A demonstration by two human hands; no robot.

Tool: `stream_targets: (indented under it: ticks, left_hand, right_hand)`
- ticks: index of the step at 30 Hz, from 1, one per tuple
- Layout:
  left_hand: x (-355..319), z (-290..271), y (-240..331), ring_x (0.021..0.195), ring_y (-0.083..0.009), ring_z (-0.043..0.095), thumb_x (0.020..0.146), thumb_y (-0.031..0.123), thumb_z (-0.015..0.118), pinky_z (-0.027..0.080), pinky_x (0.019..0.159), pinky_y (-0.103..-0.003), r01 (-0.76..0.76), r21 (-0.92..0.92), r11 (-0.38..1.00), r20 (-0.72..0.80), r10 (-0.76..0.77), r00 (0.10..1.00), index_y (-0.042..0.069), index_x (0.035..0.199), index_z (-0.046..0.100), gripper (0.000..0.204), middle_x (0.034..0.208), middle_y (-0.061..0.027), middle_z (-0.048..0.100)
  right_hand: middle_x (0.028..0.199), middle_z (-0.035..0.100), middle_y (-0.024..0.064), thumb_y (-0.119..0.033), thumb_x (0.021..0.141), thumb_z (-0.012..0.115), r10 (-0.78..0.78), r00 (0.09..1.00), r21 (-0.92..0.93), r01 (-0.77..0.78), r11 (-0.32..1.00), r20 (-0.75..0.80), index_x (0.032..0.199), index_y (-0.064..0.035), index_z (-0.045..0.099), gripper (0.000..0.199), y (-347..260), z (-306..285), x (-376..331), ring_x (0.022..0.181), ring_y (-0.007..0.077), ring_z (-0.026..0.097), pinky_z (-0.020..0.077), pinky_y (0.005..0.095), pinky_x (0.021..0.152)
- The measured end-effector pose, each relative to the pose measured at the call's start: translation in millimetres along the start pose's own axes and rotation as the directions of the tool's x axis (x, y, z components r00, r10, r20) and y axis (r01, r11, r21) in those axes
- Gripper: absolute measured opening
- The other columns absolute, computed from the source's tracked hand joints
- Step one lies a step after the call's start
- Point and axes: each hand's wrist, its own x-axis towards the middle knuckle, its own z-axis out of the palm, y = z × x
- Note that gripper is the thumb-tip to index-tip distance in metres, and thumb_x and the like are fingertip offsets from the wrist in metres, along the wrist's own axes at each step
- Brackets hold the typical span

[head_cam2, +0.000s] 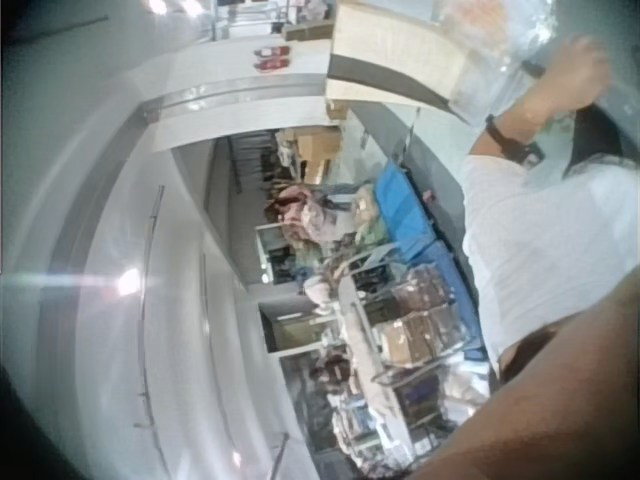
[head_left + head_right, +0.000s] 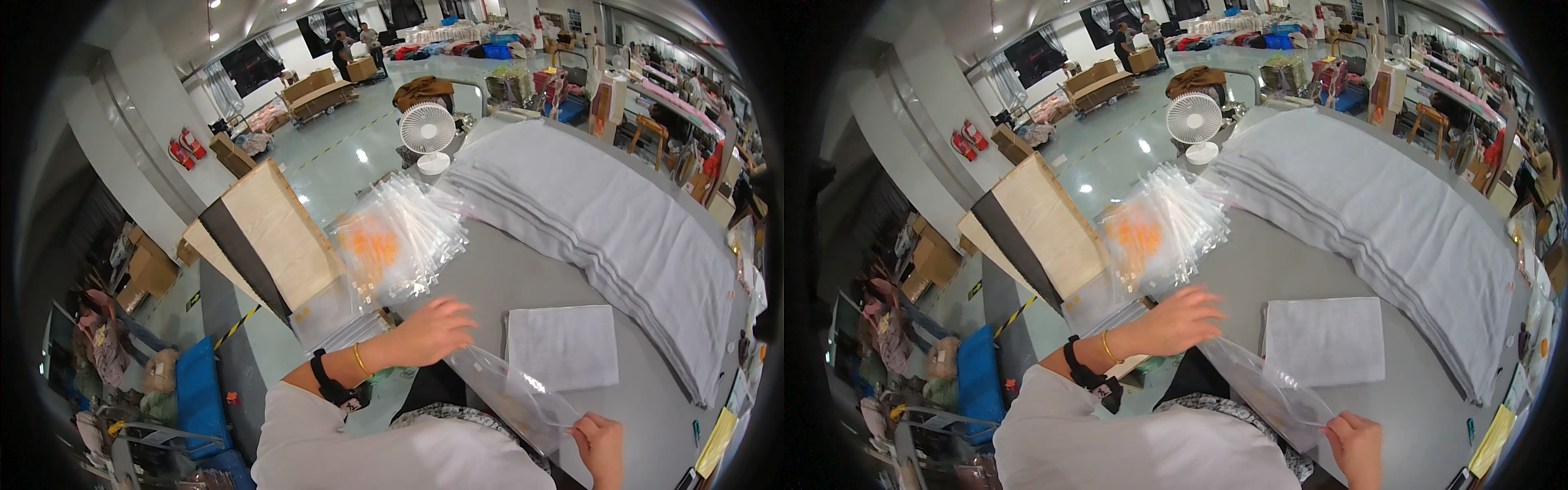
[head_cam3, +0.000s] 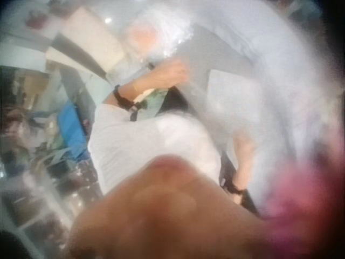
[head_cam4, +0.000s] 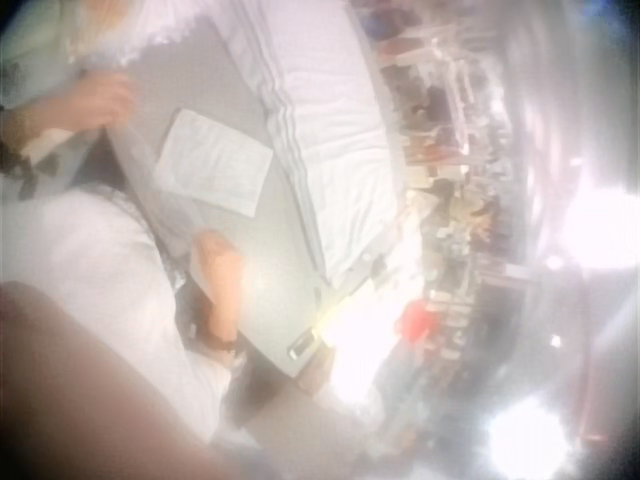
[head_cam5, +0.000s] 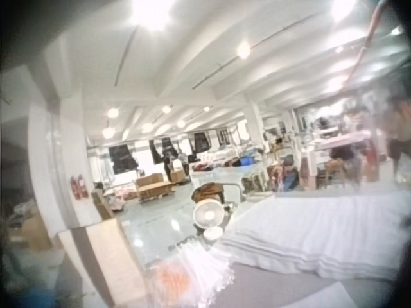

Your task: The person folds gray fabric pieces on a table and places each folded piece into a clear plastic bag. The person repeats this process for multiple items, stacking the packaged pieces on the table.

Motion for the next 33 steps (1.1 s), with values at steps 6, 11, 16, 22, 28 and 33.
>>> stream_targets:
  ticks: [6,11,16,22,28,33]
  left_hand:
    - [26.1,36.9,15.5,0.109,-0.0332,0.064,0.098,0.019,0.066,0.051,0.095,-0.044,-0.060,-0.288,0.956,0.417,0.182,0.891,0.008,0.119,0.065,0.024,0.116,-0.0127,0.065]
    - [59.9,-45.4,-29.2,0.102,-0.0352,0.066,0.099,0.013,0.058,0.054,0.088,-0.044,0.183,0.044,0.982,0.093,-0.186,0.978,0.002,0.107,0.067,0.017,0.110,-0.0153,0.066]
    - [115.7,-78.2,-68.3,0.094,-0.0330,0.066,0.096,0.014,0.066,0.055,0.079,-0.041,0.089,0.653,0.752,-0.308,0.156,0.939,0.004,0.109,0.069,0.017,0.103,-0.0113,0.067]
    - [154.9,103.3,-76.4,0.109,-0.0333,0.064,0.084,0.045,0.082,0.054,0.088,-0.041,-0.079,0.143,0.987,0.123,0.062,0.990,0.000,0.120,0.067,0.059,0.118,-0.0135,0.062]
    - [111.1,163.5,-89.9,0.116,-0.0349,0.061,0.077,0.052,0.085,0.054,0.092,-0.044,0.070,0.038,0.997,0.187,-0.076,0.980,-0.001,0.134,0.058,0.083,0.131,-0.0133,0.055]
    - [85.2,158.7,-61.1,0.116,-0.0363,0.059,0.078,0.049,0.084,0.054,0.092,-0.045,0.230,0.033,0.973,0.235,-0.232,0.944,0.000,0.135,0.054,0.081,0.129,-0.0152,0.054]
  right_hand:
    - [0.083,0.066,0.0064,-0.025,0.074,0.085,-0.214,0.968,-0.090,0.226,0.970,0.130,0.090,-0.0073,0.068,0.029,-0.8,23.9,39.6,0.077,0.0292,0.065,0.0495,0.0417,0.061]
    - [0.118,0.068,0.0147,-0.029,0.081,0.083,0.083,0.974,0.122,-0.058,0.991,-0.213,0.133,-0.0079,0.063,0.060,6.8,21.5,47.9,0.104,0.0376,0.063,0.0502,0.0434,0.088]
    - [0.134,0.064,0.0150,-0.039,0.090,0.077,0.268,0.959,-0.019,-0.270,0.963,-0.089,0.142,-0.0063,0.060,0.064,33.3,48.1,36.9,0.123,0.0370,0.057,0.0422,0.0450,0.106]
    - [0.153,0.053,0.0137,-0.051,0.087,0.077,0.312,0.945,-0.163,-0.325,0.932,-0.101,0.146,-0.0192,0.060,0.069,81.6,70.0,66.5,0.143,0.0368,0.045,0.0320,0.0527,0.118]
    - [0.158,0.048,0.0140,-0.069,0.077,0.077,0.421,0.906,-0.297,-0.417,0.859,-0.054,0.147,-0.0235,0.059,0.085,93.9,79.4,120.3,0.150,0.0415,0.037,0.0281,0.0627,0.118]
    - [0.154,0.050,0.0149,-0.062,0.076,0.080,0.152,0.980,-0.377,-0.191,0.906,-0.132,0.135,-0.0180,0.066,0.075,36.7,169.6,120.0,0.145,0.0426,0.042,0.0333,0.0640,0.113]
